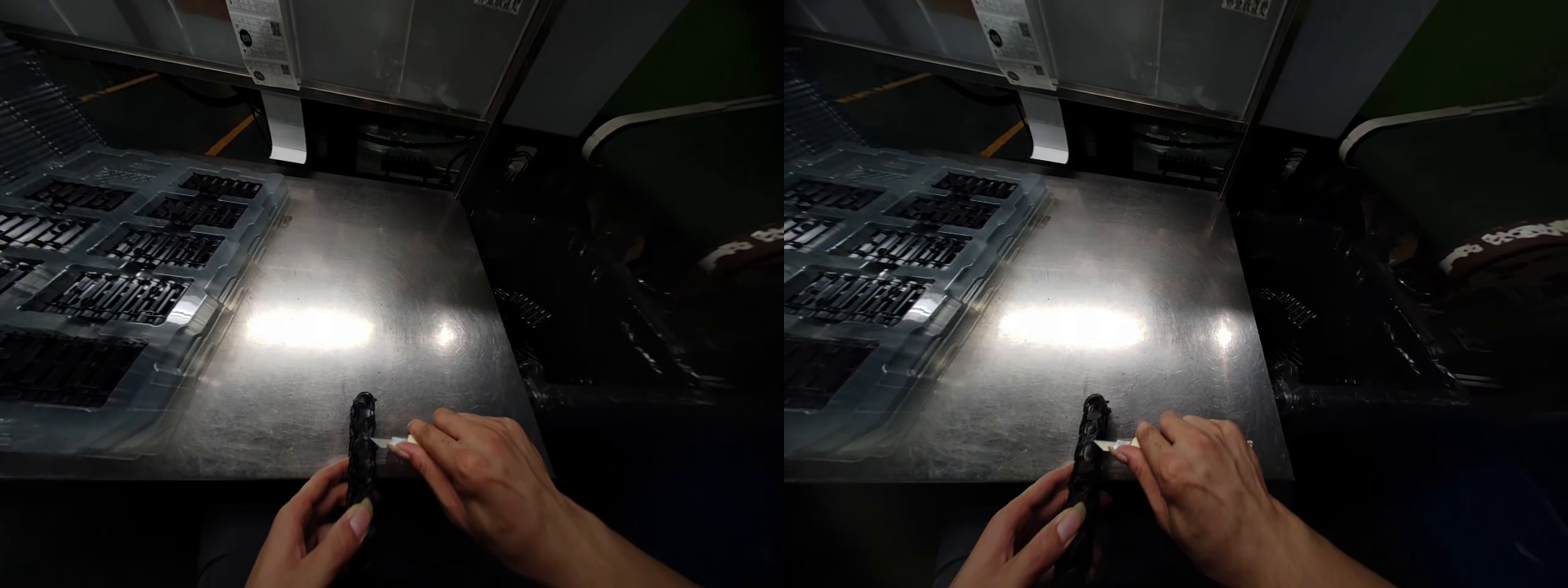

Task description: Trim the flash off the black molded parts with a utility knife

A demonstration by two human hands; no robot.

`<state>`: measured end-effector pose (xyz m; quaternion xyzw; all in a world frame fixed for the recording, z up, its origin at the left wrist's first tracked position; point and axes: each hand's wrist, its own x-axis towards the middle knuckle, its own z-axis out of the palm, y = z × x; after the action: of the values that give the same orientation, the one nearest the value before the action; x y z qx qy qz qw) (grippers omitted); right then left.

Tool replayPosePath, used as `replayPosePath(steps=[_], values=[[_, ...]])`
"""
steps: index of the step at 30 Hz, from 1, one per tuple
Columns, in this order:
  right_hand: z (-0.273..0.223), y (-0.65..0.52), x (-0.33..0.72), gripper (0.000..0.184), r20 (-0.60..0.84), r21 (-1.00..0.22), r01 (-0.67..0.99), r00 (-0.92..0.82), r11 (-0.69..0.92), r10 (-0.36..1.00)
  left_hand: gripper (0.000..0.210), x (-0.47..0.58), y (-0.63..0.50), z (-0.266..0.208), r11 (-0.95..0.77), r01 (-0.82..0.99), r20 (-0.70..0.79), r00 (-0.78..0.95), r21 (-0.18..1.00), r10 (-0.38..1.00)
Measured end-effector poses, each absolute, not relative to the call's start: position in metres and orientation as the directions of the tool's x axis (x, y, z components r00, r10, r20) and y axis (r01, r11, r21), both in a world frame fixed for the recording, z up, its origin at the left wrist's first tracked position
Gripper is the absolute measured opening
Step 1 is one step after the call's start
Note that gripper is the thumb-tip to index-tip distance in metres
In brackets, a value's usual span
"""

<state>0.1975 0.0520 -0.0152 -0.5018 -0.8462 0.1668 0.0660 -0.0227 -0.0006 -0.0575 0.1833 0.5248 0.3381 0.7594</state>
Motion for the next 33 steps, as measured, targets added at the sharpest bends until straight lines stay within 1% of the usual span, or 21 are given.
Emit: replayPosePath(steps=[5, 7, 9, 11, 12, 13, 14, 15, 16, 17, 18, 19, 20, 21, 22, 24, 26, 27, 29, 31, 33], values=[[-0.016, 0.047, 0.193, 0.037, -0.069, -0.362, 0.849, -0.436, 0.385, 0.897, 0.057, -0.021, -0.001, -0.053, 0.69, -0.317, -0.665, 0.201, 0.651, 0.72], [-0.018, 0.048, 0.194, 0.035, -0.046, -0.356, 0.849, -0.434, 0.391, 0.9, 0.058, -0.021, -0.001, -0.052, 0.69, -0.296, -0.665, 0.197, 0.66, 0.721], [-0.022, 0.048, 0.197, 0.031, 0.047, -0.313, 0.838, -0.456, 0.446, 0.889, 0.058, -0.021, 0.0, -0.05, 0.702, -0.277, -0.674, 0.202, 0.657, 0.71], [-0.027, 0.046, 0.198, 0.024, 0.215, -0.27, 0.815, -0.468, 0.513, 0.857, 0.057, -0.022, 0.0, -0.049, 0.715, -0.274, -0.684, 0.214, 0.643, 0.698], [-0.029, 0.044, 0.198, 0.02, 0.3, -0.285, 0.805, -0.441, 0.52, 0.846, 0.056, -0.022, 0.0, -0.048, 0.716, -0.28, -0.686, 0.214, 0.639, 0.696], [-0.032, 0.042, 0.196, 0.018, 0.354, -0.351, 0.796, -0.374, 0.493, 0.857, 0.056, -0.021, 0.0, -0.048, 0.713, -0.288, -0.685, 0.209, 0.639, 0.698], [-0.035, 0.041, 0.193, 0.017, 0.351, -0.471, 0.776, -0.272, 0.42, 0.896, 0.056, -0.021, 0.0, -0.049, 0.711, -0.296, -0.685, 0.204, 0.638, 0.699], [-0.037, 0.041, 0.188, 0.018, 0.266, -0.625, 0.722, -0.16, 0.297, 0.951, 0.056, -0.021, 0.0, -0.049, 0.71, -0.305, -0.687, 0.197, 0.635, 0.699], [-0.039, 0.042, 0.182, 0.023, 0.105, -0.768, 0.627, -0.078, 0.13, 0.991, 0.056, -0.02, 0.0, -0.05, 0.708, -0.313, -0.689, 0.189, 0.633, 0.699], [-0.04, 0.045, 0.175, 0.031, -0.093, -0.862, 0.505, -0.052, -0.054, 0.994, 0.057, -0.02, -0.001, -0.052, 0.707, -0.319, -0.69, 0.184, 0.631, 0.7], [-0.041, 0.049, 0.167, 0.039, -0.276, -0.897, 0.379, -0.08, -0.227, 0.958, 0.057, -0.019, -0.001, -0.053, 0.706, -0.325, -0.691, 0.181, 0.63, 0.7], [-0.042, 0.054, 0.16, 0.045, -0.41, -0.892, 0.265, -0.136, -0.366, 0.902, 0.058, -0.019, -0.001, -0.053, 0.703, -0.324, -0.689, 0.179, 0.632, 0.702], [-0.042, 0.059, 0.154, 0.049, -0.485, -0.873, 0.162, -0.179, -0.461, 0.856, 0.057, -0.019, -0.001, -0.053, 0.701, -0.32, -0.687, 0.174, 0.638, 0.705], [-0.042, 0.063, 0.149, 0.052, -0.514, -0.857, 0.061, -0.185, -0.512, 0.838, 0.057, -0.019, -0.001, -0.051, 0.701, -0.317, -0.69, 0.168, 0.639, 0.705], [-0.042, 0.066, 0.147, 0.053, -0.516, -0.849, -0.041, -0.153, -0.527, 0.843, 0.057, -0.02, -0.001, -0.049, 0.702, -0.323, -0.695, 0.16, 0.634, 0.701], [-0.039, 0.066, 0.148, 0.05, -0.491, -0.841, -0.219, -0.078, -0.496, 0.868, 0.062, -0.021, 0.001, -0.043, 0.683, -0.381, -0.696, 0.13, 0.623, 0.706], [-0.036, 0.059, 0.154, 0.046, -0.456, -0.835, -0.306, -0.083, -0.458, 0.886, 0.067, -0.023, 0.005, -0.036, 0.612, -0.469, -0.66, 0.079, 0.637, 0.747], [-0.035, 0.053, 0.158, 0.045, -0.445, -0.833, -0.308, -0.121, -0.459, 0.888, 0.069, -0.024, 0.007, -0.034, 0.566, -0.494, -0.628, 0.05, 0.66, 0.776], [-0.033, 0.042, 0.165, 0.045, -0.419, -0.86, -0.239, -0.172, -0.45, 0.892, 0.068, -0.024, 0.01, -0.034, 0.507, -0.476, -0.565, 0.027, 0.718, 0.825], [-0.032, 0.035, 0.17, 0.043, -0.382, -0.904, -0.134, -0.169, -0.405, 0.909, 0.065, -0.023, 0.012, -0.036, 0.512, -0.406, -0.535, 0.065, 0.757, 0.843], [-0.029, 0.035, 0.172, 0.041, -0.345, -0.929, -0.083, -0.159, -0.36, 0.925, 0.063, -0.02, 0.01, -0.039, 0.538, -0.343, -0.529, 0.127, 0.77, 0.839]])
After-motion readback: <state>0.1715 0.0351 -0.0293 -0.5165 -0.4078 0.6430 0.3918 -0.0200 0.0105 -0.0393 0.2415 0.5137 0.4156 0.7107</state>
